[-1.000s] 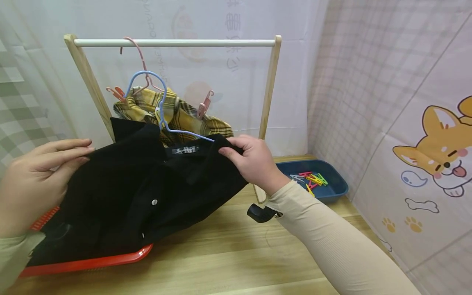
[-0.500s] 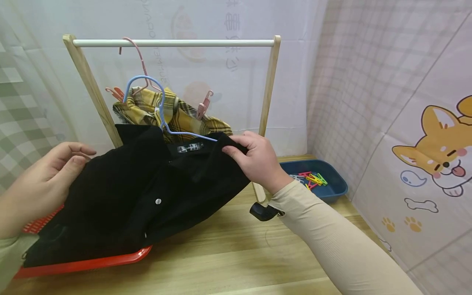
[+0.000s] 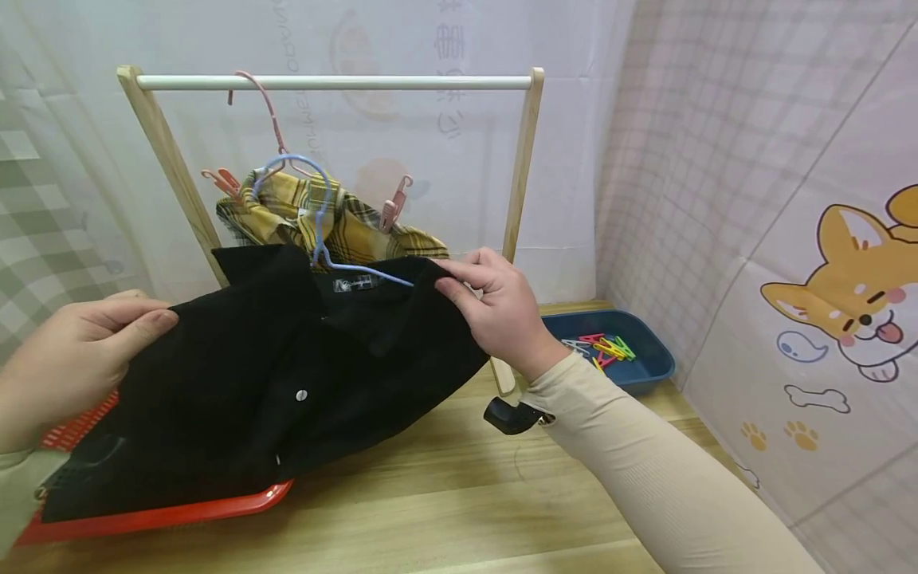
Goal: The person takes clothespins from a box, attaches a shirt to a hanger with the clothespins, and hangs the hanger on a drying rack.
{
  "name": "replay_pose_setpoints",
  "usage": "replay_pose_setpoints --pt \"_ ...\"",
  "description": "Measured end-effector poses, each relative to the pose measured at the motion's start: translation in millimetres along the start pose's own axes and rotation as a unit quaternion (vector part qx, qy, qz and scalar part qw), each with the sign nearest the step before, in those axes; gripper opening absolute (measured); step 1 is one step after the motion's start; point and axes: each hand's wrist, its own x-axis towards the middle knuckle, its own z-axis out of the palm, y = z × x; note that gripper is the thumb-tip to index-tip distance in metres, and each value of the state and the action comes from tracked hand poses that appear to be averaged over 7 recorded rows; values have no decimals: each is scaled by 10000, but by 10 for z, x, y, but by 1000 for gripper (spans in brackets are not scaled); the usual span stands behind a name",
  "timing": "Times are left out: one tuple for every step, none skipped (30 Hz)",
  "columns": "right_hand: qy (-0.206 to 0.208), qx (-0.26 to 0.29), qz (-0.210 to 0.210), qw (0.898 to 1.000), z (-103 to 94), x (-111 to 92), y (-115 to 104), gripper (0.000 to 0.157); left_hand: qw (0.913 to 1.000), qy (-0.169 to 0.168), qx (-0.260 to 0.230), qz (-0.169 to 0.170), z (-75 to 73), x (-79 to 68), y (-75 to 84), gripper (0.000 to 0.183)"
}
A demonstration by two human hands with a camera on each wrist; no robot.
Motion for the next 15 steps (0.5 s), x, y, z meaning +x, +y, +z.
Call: replay_pose_setpoints --pt "-16 -18 3 10000 1 4 -16 18 9998 163 50 69 10 -7 21 24" --pt "-46 -55 -6 10000 3 7 -32 17 9995 274 83 136 23 -12 38 24" --pt "-96 -95 -22 9999 5 12 -45 15 9992 348 97 194 36 -17 53 23" --pt "-164 -141 -18 9998 5 15 -57 14 9987 425 136 230 47 -22 64 23" --pt "-253 -158 37 9995 3 19 -63 15 9984 494 139 257 57 -25 71 23" --pt "-355 -138 159 9992 -2 24 -64 16 9980 554 112 296 65 -26 73 23" --pt "-474 -64 351 9982 -10 31 -61 19 9977 595 57 317 68 -27 68 22" --pt "-596 24 605 9964 -21 41 -48 23 9973 642 -44 343 71 -26 60 21" --pt "-727 113 893 9933 -36 54 -29 27 9968 697 -137 354 70 -26 52 20" --pt "-928 198 1228 9879 -57 67 -5 31 9961 760 -246 362 68 -24 42 18" --pt "-1146 221 1657 9793 -80 79 20 37 9953 818 -347 377 67 -21 31 17" --pt "-1422 245 2112 9667 -106 89 44 44 9947 858 -425 389 64 -20 22 16" --pt "-1767 285 2500 9516 -132 96 64 53 9940 891 -482 404 61 -19 14 15" --pt "-2122 278 2837 9347 -154 99 78 61 9933 929 -527 439 62 -19 11 14" --pt "-2457 269 3092 9183 -174 100 97 67 9928 963 -537 474 63 -21 12 13"
